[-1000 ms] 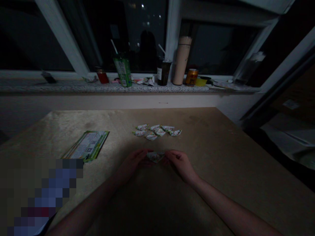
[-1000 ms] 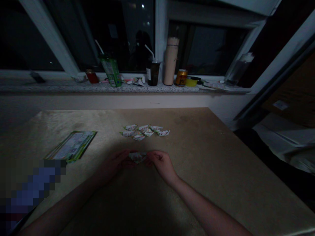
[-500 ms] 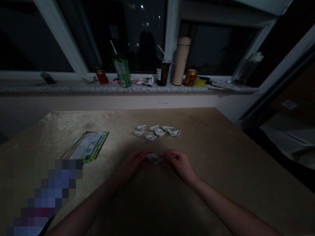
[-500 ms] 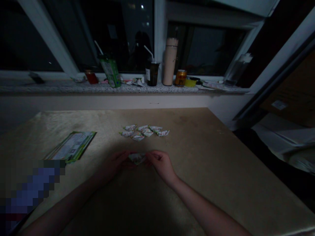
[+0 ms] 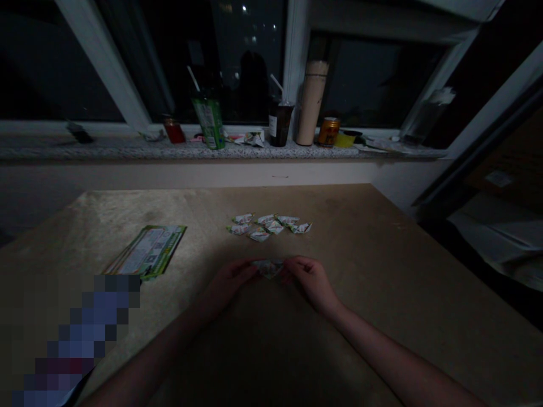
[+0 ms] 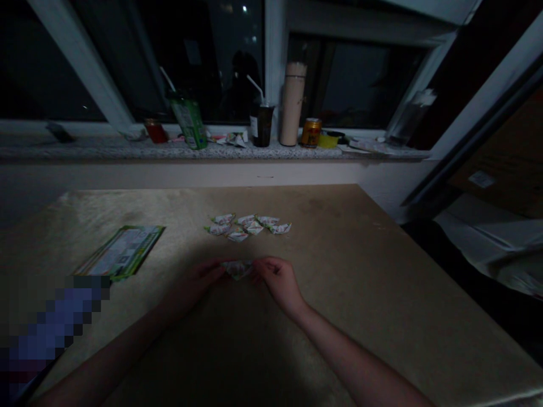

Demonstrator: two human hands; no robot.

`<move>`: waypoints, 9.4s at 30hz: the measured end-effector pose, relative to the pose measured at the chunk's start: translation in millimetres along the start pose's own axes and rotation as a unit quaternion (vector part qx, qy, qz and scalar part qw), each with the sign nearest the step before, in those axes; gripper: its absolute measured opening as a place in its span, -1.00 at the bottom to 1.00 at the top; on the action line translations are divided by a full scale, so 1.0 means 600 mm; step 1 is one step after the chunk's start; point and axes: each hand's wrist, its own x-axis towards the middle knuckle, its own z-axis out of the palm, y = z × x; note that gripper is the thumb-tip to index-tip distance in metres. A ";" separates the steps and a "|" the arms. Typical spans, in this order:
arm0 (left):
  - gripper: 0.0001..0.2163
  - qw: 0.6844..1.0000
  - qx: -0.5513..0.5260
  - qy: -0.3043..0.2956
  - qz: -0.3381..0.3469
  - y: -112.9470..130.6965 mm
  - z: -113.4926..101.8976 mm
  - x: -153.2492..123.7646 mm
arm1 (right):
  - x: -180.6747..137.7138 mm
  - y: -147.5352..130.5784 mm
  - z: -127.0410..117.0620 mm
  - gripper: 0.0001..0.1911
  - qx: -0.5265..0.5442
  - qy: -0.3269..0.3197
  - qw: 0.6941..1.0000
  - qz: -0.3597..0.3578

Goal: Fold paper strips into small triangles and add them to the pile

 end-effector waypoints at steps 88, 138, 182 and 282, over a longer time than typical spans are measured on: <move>-0.88 0.972 0.072 0.190 0.118 0.016 0.178 0.270 | 0.126 0.011 -0.186 -0.65 -0.292 0.286 0.905 -0.118; -0.73 0.861 0.455 0.088 0.207 -0.008 0.008 0.028 | 0.045 -0.006 -0.073 -0.76 -0.391 0.036 0.879 -0.269; -0.28 0.701 0.670 0.233 -0.079 -0.059 -0.229 -0.121 | 0.125 0.042 0.265 -0.60 -0.503 -0.224 0.739 -0.388; -0.37 0.757 0.586 -0.150 0.249 -0.022 -0.006 -0.079 | -0.089 0.005 -0.033 -0.57 -0.490 -0.233 0.787 -0.295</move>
